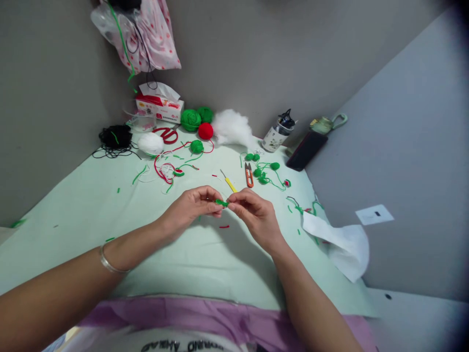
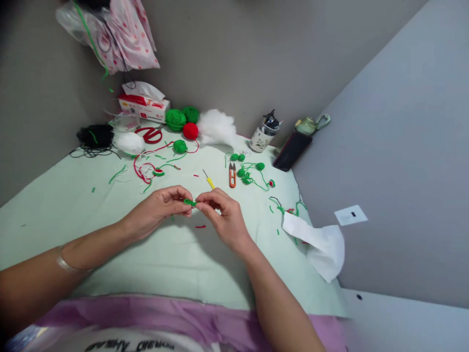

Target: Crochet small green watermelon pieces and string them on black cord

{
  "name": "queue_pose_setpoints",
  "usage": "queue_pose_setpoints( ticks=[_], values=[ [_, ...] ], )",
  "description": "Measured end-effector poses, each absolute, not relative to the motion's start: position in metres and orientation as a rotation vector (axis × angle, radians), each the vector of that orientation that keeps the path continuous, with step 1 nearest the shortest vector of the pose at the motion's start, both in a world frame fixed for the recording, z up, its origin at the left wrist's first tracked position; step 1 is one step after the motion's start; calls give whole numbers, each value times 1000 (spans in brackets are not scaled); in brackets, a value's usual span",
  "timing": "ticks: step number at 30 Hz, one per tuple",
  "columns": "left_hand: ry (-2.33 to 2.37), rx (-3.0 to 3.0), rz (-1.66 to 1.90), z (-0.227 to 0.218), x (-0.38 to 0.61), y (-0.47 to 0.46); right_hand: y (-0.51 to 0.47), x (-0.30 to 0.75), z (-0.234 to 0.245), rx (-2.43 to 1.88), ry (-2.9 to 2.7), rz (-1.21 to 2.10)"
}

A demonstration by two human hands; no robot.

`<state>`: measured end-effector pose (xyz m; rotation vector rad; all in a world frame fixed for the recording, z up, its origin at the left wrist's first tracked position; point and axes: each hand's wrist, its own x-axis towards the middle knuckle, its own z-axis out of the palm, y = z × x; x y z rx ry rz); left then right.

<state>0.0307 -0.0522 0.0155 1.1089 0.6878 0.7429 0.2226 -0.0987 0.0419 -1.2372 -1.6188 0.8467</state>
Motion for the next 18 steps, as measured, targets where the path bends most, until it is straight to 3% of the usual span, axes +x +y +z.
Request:
queue_pose_setpoints(
  ticks=[10,18],
  values=[
    [727,1175,749,19,29,-51,-90,254,56,-1090,-1296,702],
    [731,1267,748,22,30,-52,-98,246,58,-1190,-1881,562]
  ],
)
